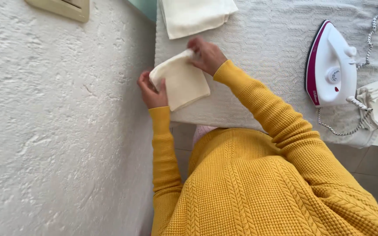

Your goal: Ironing and folding small white fabric squares on a workspace table.

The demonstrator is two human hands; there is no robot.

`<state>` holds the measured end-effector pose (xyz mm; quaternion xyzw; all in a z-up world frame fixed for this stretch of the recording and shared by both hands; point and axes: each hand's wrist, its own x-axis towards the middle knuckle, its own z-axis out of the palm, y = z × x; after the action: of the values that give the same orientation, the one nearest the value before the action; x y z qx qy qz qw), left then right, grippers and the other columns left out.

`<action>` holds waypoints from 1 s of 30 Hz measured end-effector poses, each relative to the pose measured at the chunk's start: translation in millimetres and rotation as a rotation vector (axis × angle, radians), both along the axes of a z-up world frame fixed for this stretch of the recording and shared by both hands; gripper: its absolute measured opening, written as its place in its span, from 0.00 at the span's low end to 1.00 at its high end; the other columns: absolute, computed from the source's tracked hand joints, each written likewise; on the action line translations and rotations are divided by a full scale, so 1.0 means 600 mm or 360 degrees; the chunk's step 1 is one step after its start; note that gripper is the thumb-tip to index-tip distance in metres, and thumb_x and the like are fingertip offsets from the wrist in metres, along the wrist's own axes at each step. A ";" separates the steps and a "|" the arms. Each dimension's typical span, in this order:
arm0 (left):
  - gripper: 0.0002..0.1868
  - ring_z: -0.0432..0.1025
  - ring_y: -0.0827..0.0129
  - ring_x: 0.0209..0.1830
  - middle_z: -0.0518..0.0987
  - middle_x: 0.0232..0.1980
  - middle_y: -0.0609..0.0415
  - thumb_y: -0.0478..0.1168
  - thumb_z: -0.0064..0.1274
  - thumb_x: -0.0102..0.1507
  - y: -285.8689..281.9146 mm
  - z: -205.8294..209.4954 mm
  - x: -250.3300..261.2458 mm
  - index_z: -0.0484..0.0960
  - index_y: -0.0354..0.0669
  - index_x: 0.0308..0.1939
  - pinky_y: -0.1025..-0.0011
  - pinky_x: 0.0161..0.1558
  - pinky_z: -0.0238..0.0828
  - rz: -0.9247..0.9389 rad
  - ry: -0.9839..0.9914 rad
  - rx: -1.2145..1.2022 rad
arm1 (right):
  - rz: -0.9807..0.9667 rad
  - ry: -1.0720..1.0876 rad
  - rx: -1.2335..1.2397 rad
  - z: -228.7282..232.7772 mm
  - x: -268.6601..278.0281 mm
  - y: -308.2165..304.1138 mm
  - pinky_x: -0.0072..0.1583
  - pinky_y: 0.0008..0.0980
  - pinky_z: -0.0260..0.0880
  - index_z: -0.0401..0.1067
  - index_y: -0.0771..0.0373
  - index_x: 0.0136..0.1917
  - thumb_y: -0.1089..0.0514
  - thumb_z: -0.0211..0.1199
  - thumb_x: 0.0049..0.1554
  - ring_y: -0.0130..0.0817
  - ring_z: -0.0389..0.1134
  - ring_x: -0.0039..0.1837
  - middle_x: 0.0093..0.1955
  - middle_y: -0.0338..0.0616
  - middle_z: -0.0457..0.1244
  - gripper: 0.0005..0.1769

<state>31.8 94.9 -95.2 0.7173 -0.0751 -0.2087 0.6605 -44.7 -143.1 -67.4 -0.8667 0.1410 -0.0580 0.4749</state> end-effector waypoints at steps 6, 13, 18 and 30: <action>0.43 0.37 0.45 0.83 0.45 0.83 0.46 0.60 0.54 0.65 -0.098 -0.019 -0.048 0.53 0.56 0.79 0.35 0.76 0.23 -0.0652 -0.1586 0.1052 | -0.0097 -0.0392 -0.1565 -0.075 0.008 -0.092 0.65 0.43 0.57 0.70 0.55 0.58 0.57 0.75 0.58 0.38 0.59 0.66 0.61 0.37 0.63 0.19; 0.46 0.36 0.49 0.85 0.44 0.85 0.52 0.63 0.48 0.68 -0.117 -0.005 -0.047 0.44 0.54 0.82 0.35 0.77 0.21 -0.0721 -0.1591 0.1216 | -0.0002 -0.0565 -0.1572 -0.003 0.038 -0.131 0.67 0.38 0.57 0.70 0.53 0.52 0.56 0.74 0.61 0.34 0.64 0.65 0.56 0.31 0.67 0.12; 0.51 0.41 0.51 0.84 0.48 0.83 0.48 0.54 0.60 0.66 -0.234 0.120 0.026 0.43 0.48 0.81 0.41 0.81 0.29 -0.0280 -0.1605 0.0653 | -0.0025 -0.0692 -0.1256 0.081 0.039 -0.145 0.66 0.40 0.64 0.71 0.58 0.52 0.58 0.66 0.69 0.29 0.71 0.52 0.47 0.32 0.70 0.05; 0.09 0.81 0.70 0.37 0.86 0.41 0.55 0.35 0.66 0.64 -0.280 0.218 -0.024 0.86 0.45 0.47 0.70 0.38 0.77 -0.0910 -0.0980 -0.0138 | -0.0333 -0.0195 -0.1067 0.237 -0.230 -0.210 0.58 0.41 0.65 0.80 0.58 0.49 0.59 0.75 0.62 0.39 0.68 0.53 0.47 0.37 0.71 0.05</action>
<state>17.6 -73.1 35.4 0.6679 -0.4737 -0.1562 0.5523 -182.8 -269.2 74.7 -0.9501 0.1736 -0.2012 0.1632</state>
